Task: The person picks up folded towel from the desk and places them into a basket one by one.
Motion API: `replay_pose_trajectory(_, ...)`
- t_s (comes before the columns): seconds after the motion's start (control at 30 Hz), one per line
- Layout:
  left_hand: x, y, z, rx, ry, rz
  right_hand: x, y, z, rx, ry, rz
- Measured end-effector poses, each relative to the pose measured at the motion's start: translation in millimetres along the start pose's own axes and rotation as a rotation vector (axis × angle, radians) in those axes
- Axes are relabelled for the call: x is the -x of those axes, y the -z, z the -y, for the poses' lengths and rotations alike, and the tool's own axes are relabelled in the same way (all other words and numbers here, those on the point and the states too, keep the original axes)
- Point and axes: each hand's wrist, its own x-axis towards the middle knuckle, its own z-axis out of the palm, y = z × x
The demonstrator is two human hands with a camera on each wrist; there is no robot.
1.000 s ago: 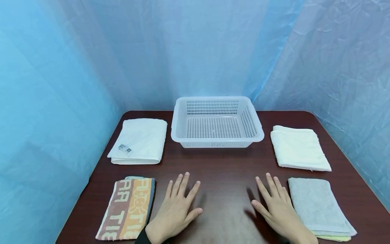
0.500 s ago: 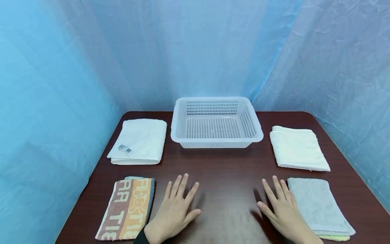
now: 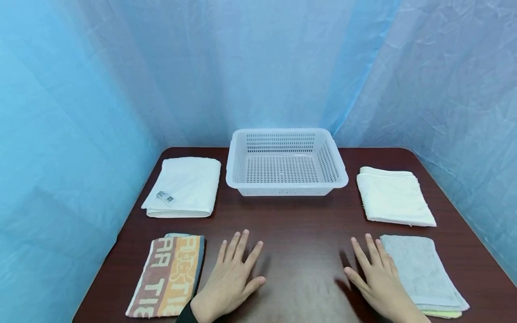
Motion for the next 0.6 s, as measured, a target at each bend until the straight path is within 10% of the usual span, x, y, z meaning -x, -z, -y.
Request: replay_pose_trajectory(0.6,1.8,-0.6,0.7,0.0,-0.004,0.006,5.7,1.9,-6.1,0.01,-0.018,-0.015)
